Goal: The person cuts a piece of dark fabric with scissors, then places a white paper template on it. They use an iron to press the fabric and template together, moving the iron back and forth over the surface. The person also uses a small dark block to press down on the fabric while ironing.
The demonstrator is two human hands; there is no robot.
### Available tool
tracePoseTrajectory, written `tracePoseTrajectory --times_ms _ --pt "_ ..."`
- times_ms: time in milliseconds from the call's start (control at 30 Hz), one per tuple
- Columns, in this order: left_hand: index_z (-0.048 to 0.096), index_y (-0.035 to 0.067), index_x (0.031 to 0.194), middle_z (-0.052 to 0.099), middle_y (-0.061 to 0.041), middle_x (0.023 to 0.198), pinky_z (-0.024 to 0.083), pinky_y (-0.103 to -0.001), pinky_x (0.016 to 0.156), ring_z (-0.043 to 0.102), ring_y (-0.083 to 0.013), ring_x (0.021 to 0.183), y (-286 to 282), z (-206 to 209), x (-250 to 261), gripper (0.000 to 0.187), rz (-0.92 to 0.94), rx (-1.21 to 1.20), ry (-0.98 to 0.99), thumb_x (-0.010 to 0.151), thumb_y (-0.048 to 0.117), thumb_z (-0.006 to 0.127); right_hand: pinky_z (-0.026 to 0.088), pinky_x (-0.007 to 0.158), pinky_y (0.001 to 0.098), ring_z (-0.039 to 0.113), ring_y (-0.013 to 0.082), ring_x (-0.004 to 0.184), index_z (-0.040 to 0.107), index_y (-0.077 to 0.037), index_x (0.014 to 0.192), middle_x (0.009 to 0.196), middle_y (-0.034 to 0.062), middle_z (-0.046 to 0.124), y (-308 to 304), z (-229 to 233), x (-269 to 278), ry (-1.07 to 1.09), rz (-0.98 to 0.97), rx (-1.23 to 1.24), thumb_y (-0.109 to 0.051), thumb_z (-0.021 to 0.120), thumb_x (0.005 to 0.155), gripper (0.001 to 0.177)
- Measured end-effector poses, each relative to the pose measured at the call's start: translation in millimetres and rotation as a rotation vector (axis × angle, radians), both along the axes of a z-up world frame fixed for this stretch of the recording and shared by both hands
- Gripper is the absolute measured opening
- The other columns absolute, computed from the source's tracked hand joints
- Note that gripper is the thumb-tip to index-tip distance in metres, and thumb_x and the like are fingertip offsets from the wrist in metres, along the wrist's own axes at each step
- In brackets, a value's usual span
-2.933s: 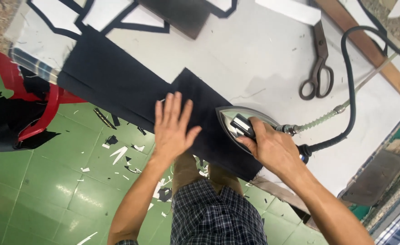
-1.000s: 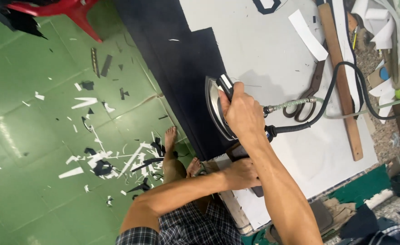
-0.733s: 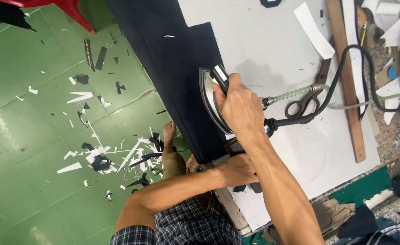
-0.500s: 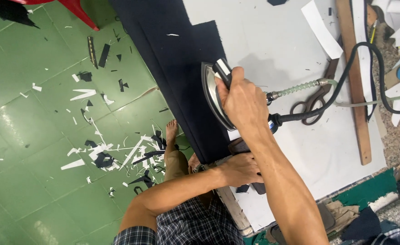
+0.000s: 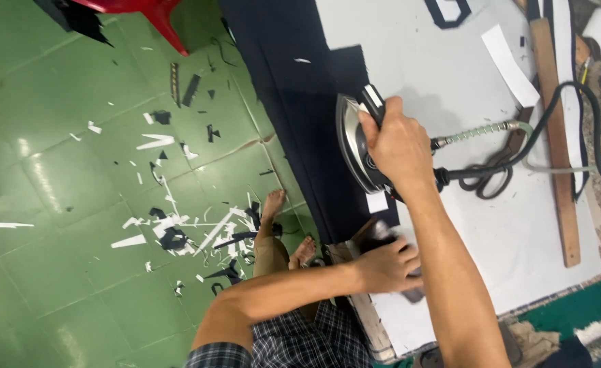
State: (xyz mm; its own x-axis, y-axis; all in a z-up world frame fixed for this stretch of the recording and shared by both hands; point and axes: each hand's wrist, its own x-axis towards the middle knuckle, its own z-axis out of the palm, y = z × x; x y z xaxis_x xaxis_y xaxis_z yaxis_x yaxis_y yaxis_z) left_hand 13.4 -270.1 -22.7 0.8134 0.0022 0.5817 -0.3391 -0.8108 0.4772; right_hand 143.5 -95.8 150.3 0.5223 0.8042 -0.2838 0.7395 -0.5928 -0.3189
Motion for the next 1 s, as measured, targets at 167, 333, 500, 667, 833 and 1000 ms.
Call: tracePoseTrajectory --times_ms 167,333,500,667,833,1000 --pt "0.060 0.015 0.134 0.060 -0.016 0.105 0.045 -0.049 0.080 0.057 -0.0300 0.094 134 124 -79 0.050 -0.211 0.021 0.378 0.088 0.025 0.076 0.046 0.066 0.0651 0.061 0.0562 0.082 0.040 -0.001 0.134 0.106 0.0263 0.059 -1 0 9 0.119 0.065 0.088 -0.044 0.038 0.107 0.051" --pt "0.061 0.003 0.130 0.061 -0.015 0.105 0.050 -0.041 0.086 0.059 -0.0270 0.095 287 143 -100 0.058 -0.048 -0.274 0.323 0.102 0.051 0.049 0.045 0.071 0.0691 0.060 0.0629 0.084 0.036 -0.006 0.145 0.122 0.0319 0.056 3 3 13 0.217 0.026 0.057 -0.038 0.043 0.105 0.052" --pt "0.051 0.027 0.153 0.051 -0.033 0.129 0.044 -0.057 0.085 0.050 -0.0457 0.110 408 93 -38 0.061 0.572 0.262 0.540 0.097 0.047 0.066 0.043 0.053 0.0613 0.061 0.0512 0.065 0.044 -0.003 0.111 0.070 0.0205 0.064 4 -6 6 0.085 -0.034 -0.053 -0.054 0.043 0.107 0.051" --pt "0.058 0.026 0.147 0.053 -0.027 0.117 0.047 -0.054 0.074 0.052 -0.0416 0.099 467 79 18 0.065 0.620 0.442 0.504 0.089 0.049 0.077 0.041 0.041 0.0544 0.055 0.0454 0.047 0.043 -0.002 0.099 0.058 0.0152 0.058 -5 -14 -5 0.041 -0.177 0.026 -0.046 0.047 0.109 0.045" --pt "0.060 0.019 0.149 0.052 -0.029 0.117 0.048 -0.051 0.076 0.051 -0.0411 0.101 519 60 13 0.063 0.614 0.485 0.472 0.096 0.047 0.077 0.046 0.041 0.0543 0.061 0.0463 0.053 0.046 -0.002 0.100 0.063 0.0169 0.061 -16 -9 -18 0.041 -0.231 -0.017 -0.047 0.048 0.109 0.046" --pt "0.061 0.021 0.148 0.051 -0.025 0.124 0.048 -0.049 0.081 0.051 -0.0395 0.106 536 57 6 0.057 0.672 0.429 0.406 0.098 0.047 0.075 0.047 0.045 0.0579 0.062 0.0511 0.056 0.045 -0.003 0.101 0.063 0.0182 0.063 -12 -10 -19 0.004 -0.275 -0.115 -0.053 0.047 0.107 0.050"
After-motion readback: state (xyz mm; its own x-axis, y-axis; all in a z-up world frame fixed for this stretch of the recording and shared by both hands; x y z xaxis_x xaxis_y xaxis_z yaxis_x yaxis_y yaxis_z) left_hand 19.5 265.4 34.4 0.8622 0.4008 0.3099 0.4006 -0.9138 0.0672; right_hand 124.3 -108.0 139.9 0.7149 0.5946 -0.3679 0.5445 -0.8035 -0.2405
